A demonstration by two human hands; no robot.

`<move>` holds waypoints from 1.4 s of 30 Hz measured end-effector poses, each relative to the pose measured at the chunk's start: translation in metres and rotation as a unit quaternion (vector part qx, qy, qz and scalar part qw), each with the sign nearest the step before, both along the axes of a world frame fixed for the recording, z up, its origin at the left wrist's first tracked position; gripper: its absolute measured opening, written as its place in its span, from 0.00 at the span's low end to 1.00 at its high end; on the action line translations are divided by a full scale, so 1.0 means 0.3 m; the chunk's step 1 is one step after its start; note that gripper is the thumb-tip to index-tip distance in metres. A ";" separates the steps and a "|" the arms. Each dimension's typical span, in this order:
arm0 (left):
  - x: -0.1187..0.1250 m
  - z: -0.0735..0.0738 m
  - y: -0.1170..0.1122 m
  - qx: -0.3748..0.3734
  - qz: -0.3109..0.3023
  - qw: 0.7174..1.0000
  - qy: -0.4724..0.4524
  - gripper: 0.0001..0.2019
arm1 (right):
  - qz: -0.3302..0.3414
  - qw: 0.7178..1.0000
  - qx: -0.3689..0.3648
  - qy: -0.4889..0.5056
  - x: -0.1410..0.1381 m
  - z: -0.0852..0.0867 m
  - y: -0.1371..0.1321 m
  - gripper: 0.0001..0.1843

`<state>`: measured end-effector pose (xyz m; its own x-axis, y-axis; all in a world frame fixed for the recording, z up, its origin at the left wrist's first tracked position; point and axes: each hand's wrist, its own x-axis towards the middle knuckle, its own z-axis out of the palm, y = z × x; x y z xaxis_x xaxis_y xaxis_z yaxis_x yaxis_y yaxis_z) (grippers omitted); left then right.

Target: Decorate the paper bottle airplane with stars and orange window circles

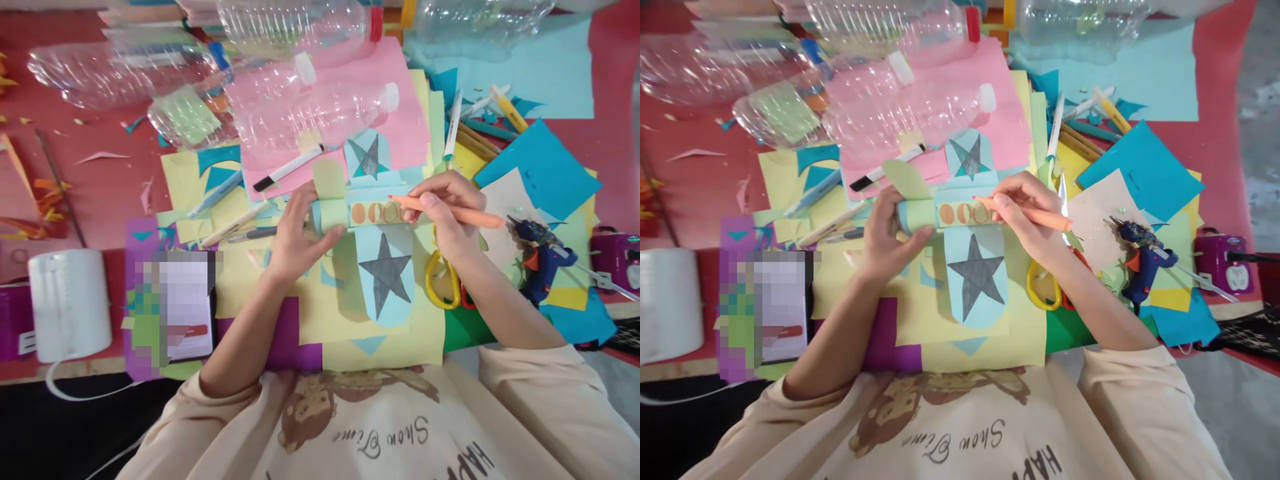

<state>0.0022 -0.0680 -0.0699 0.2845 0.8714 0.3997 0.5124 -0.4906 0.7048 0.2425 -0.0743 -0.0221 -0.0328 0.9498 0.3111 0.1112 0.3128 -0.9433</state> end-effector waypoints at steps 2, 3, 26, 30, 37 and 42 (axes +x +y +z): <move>0.012 0.010 0.002 -0.024 0.002 1.000 -0.006 0.20 | 0.003 1.000 -0.005 -0.005 0.002 0.008 0.023 0.12; 0.020 0.018 0.002 -0.036 0.007 0.999 -0.004 0.19 | 0.003 1.000 -0.010 -0.009 0.003 0.013 0.035 0.12; 0.025 -0.004 -0.005 -0.022 0.038 0.996 0.080 0.21 | -0.011 0.995 -0.025 -0.094 -0.037 0.001 0.077 0.24; 0.024 -0.007 -0.006 -0.015 0.041 0.995 0.085 0.21 | 0.002 0.995 -0.034 -0.091 -0.042 0.014 0.074 0.24; 0.022 -0.010 -0.005 -0.019 0.041 0.995 0.091 0.22 | 0.026 0.995 -0.055 -0.085 -0.044 0.018 0.073 0.23; 0.021 -0.007 -0.003 -0.014 0.032 0.996 0.087 0.21 | 0.038 0.994 -0.055 -0.089 -0.043 0.025 0.075 0.24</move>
